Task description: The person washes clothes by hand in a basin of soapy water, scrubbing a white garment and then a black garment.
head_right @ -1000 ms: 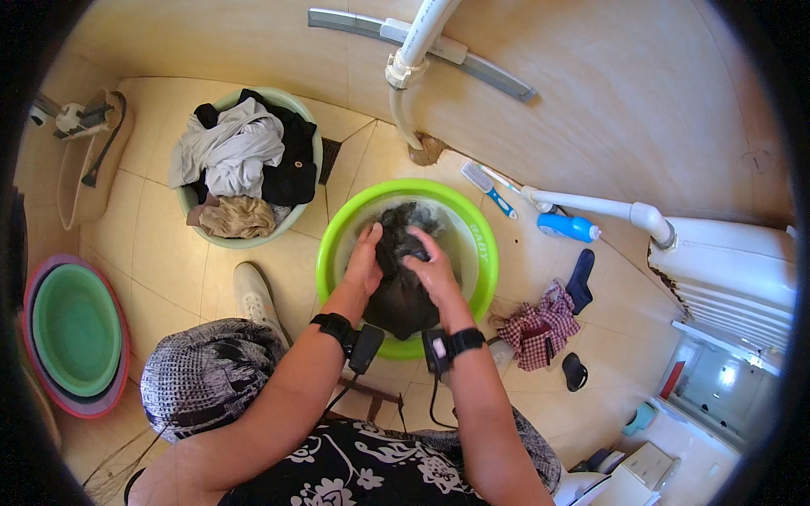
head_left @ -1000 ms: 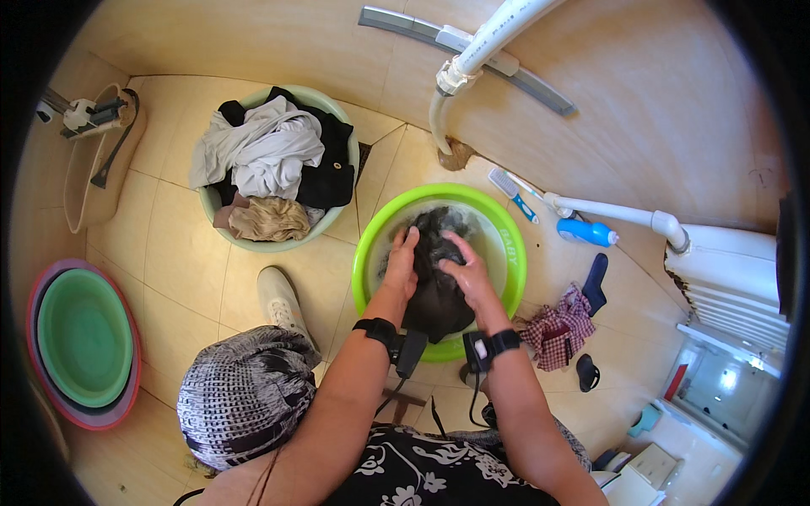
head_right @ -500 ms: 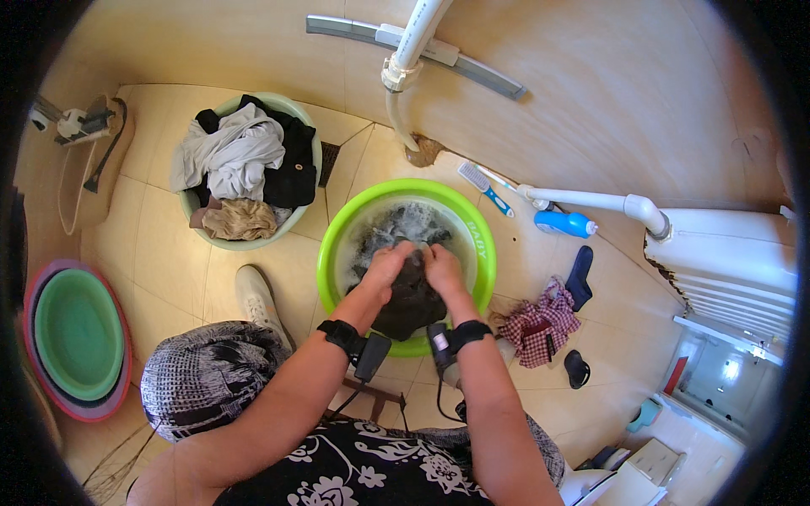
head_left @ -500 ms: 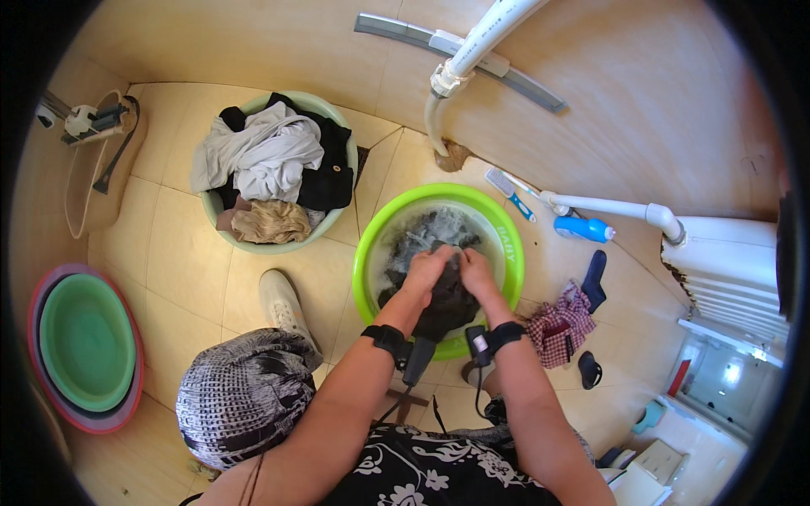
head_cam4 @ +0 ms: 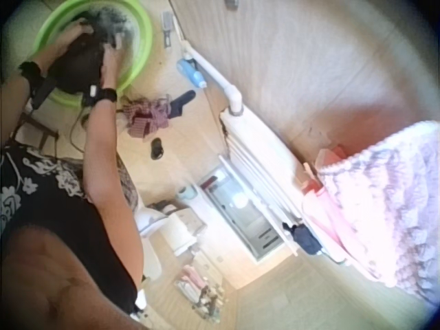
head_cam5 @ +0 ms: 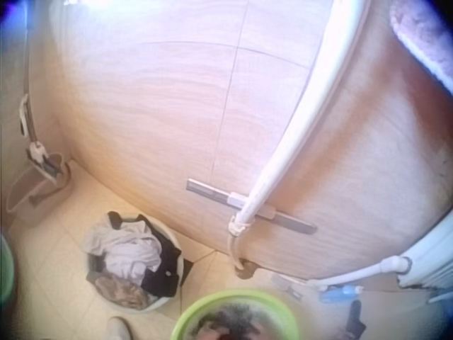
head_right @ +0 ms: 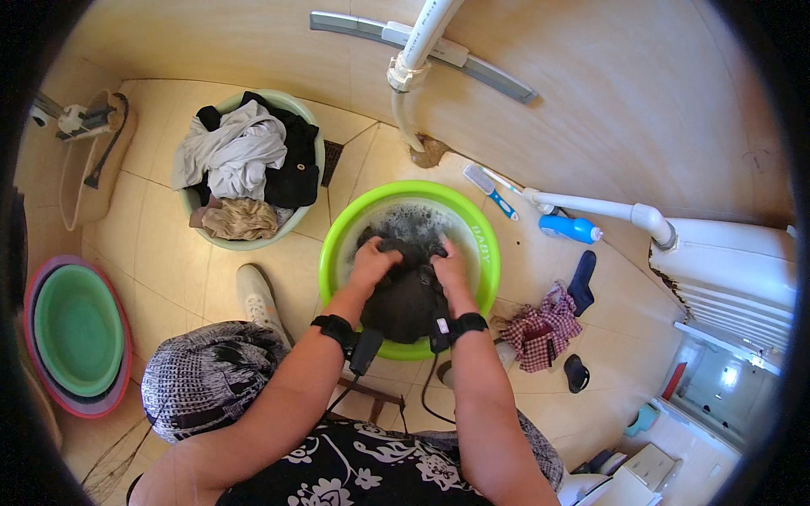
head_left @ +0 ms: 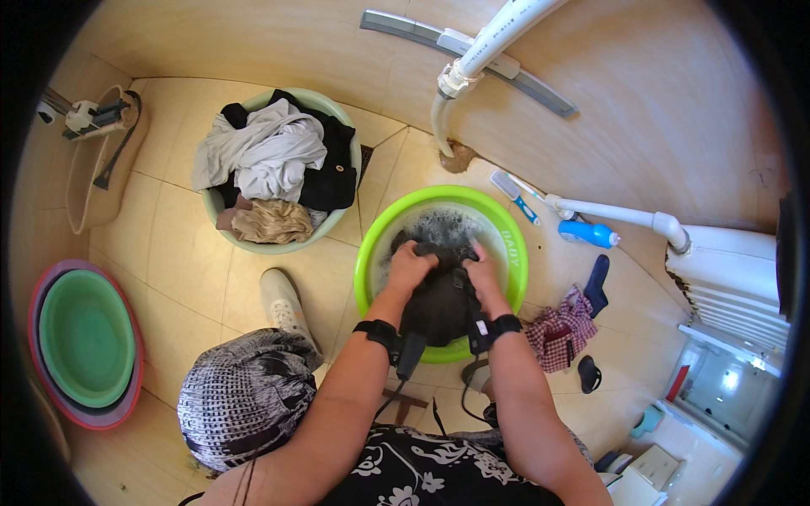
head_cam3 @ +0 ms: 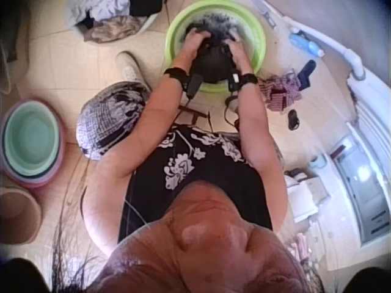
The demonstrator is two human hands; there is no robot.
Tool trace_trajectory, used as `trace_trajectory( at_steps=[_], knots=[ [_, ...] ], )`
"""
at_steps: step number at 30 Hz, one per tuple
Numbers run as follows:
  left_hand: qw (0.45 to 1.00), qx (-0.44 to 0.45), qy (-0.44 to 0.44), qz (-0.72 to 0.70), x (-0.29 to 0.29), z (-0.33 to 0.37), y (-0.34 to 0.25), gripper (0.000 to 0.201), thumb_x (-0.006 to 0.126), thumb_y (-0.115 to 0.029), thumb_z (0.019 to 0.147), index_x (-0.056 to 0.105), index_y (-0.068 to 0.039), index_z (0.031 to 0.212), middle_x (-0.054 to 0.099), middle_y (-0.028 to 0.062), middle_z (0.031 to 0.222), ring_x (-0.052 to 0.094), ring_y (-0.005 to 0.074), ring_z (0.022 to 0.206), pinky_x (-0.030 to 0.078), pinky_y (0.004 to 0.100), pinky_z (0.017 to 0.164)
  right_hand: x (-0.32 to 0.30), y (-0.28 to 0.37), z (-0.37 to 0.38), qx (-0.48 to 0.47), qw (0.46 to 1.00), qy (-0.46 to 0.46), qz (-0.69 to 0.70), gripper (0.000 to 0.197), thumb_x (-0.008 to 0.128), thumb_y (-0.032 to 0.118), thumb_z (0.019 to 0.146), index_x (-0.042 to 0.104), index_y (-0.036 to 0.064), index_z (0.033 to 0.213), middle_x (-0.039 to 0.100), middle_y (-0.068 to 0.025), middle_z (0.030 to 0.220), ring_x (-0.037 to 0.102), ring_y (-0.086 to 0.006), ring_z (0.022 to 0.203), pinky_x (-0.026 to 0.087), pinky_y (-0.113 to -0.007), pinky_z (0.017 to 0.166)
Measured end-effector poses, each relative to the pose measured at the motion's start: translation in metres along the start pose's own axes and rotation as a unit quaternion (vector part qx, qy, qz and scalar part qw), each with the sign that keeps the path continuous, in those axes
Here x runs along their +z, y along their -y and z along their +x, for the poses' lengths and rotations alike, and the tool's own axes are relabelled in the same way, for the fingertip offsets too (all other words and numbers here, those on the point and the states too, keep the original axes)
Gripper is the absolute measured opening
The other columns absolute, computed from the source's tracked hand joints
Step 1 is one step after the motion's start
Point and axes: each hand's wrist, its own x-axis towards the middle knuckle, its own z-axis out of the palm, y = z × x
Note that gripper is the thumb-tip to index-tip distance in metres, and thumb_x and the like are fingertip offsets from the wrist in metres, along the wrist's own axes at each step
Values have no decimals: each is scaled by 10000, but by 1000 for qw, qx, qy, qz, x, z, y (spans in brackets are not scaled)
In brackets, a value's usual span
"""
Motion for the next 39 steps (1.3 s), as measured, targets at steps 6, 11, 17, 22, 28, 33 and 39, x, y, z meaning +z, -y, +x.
trace_trajectory(
  at_steps=[6,11,17,22,28,33,39],
  knots=[
    [785,-149,79,-596,-5,-10,-4,368,639,-254,814,551,-50,1108,612,114,989,604,239,854,517,357,728,-4,113,-85,-161,960,208,94,297,620,55,782,589,36,1077,615,-64,1061,559,-153,1020,416,-288,903],
    [800,-107,42,-589,9,-3,6,256,608,-218,843,579,-37,1023,590,83,846,584,216,720,504,344,634,34,111,-89,-255,966,36,-14,200,639,132,790,582,45,961,612,-170,878,618,-332,818,486,-368,715],
    [936,-183,49,-295,31,-33,-48,616,685,-285,748,471,86,1191,589,111,1061,578,193,893,484,309,722,-11,-19,16,-65,994,63,-66,302,525,306,872,624,64,1023,631,-212,798,623,-323,792,468,-392,730],
    [941,-83,-31,-327,-13,-10,-4,429,622,-155,836,524,-68,1245,621,76,1016,592,174,827,476,307,737,7,8,-4,66,993,-90,-27,454,570,366,855,601,-45,1045,645,-153,921,596,-212,858,446,-344,807],
    [966,-153,-57,-201,4,4,28,424,584,-82,842,510,-55,1259,604,95,1078,588,230,883,480,329,758,7,-9,2,-7,965,-42,-260,417,637,177,779,563,17,1157,600,-188,1094,585,-281,984,442,-349,858],
    [854,-107,-26,-509,4,3,20,389,573,-131,857,510,-55,1233,584,107,1116,575,259,961,476,391,825,8,66,-35,51,966,161,198,455,614,29,729,578,89,1179,626,-14,1001,572,-122,875,459,-255,786],
    [751,-142,6,-645,11,-11,-6,302,647,-124,812,529,-149,1089,590,118,941,587,230,629,504,386,539,11,135,-111,-253,959,126,-24,228,640,130,786,593,37,989,639,-105,913,601,-159,850,471,-294,792]
  ],
)
